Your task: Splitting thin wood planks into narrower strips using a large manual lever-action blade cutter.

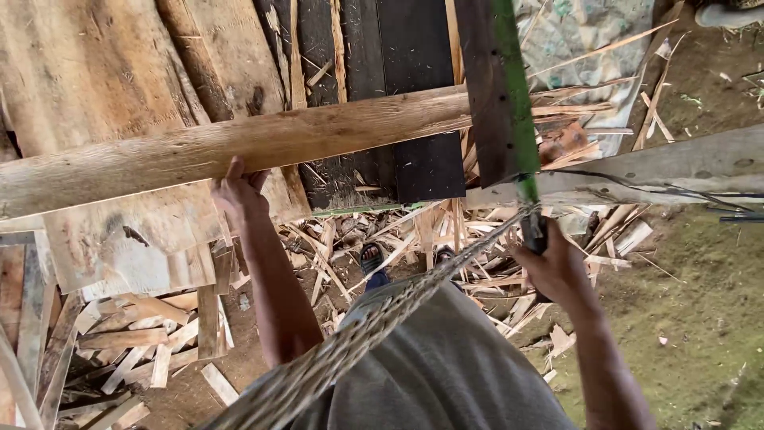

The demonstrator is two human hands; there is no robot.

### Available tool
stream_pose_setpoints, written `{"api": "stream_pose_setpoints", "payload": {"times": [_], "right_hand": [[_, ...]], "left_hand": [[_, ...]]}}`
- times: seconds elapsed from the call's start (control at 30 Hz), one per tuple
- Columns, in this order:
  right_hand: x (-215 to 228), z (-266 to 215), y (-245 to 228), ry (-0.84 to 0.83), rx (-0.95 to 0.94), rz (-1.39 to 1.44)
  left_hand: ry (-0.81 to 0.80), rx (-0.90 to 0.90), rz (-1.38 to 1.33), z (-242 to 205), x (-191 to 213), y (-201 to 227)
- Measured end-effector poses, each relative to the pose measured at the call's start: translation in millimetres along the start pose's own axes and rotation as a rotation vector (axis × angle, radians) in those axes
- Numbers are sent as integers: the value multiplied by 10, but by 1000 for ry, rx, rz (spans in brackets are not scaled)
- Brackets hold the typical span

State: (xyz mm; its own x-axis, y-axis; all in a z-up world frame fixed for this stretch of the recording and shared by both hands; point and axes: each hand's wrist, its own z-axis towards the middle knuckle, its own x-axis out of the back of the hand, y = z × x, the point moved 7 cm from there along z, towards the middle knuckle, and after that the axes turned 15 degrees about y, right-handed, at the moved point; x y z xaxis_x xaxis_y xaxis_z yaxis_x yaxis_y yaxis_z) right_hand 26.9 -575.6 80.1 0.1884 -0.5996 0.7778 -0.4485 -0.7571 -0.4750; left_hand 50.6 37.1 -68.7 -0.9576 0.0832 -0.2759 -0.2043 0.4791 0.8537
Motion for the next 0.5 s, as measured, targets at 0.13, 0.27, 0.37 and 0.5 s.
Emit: {"api": "stream_pose_setpoints", "payload": {"times": [0.13, 0.27, 0.37, 0.5], "right_hand": [[671, -349, -619, 88, 553, -401], [885, -354, -620, 70, 111, 30], [-306, 70, 134, 182, 247, 132], [-1204, 462, 746, -19, 32, -30]], "left_hand": [[-78, -43, -22, -199, -174, 82], [-96, -79, 35, -26, -238, -45], [-119, -107, 78, -312, -201, 92], [-3, 15, 91, -43, -95, -240]]}}
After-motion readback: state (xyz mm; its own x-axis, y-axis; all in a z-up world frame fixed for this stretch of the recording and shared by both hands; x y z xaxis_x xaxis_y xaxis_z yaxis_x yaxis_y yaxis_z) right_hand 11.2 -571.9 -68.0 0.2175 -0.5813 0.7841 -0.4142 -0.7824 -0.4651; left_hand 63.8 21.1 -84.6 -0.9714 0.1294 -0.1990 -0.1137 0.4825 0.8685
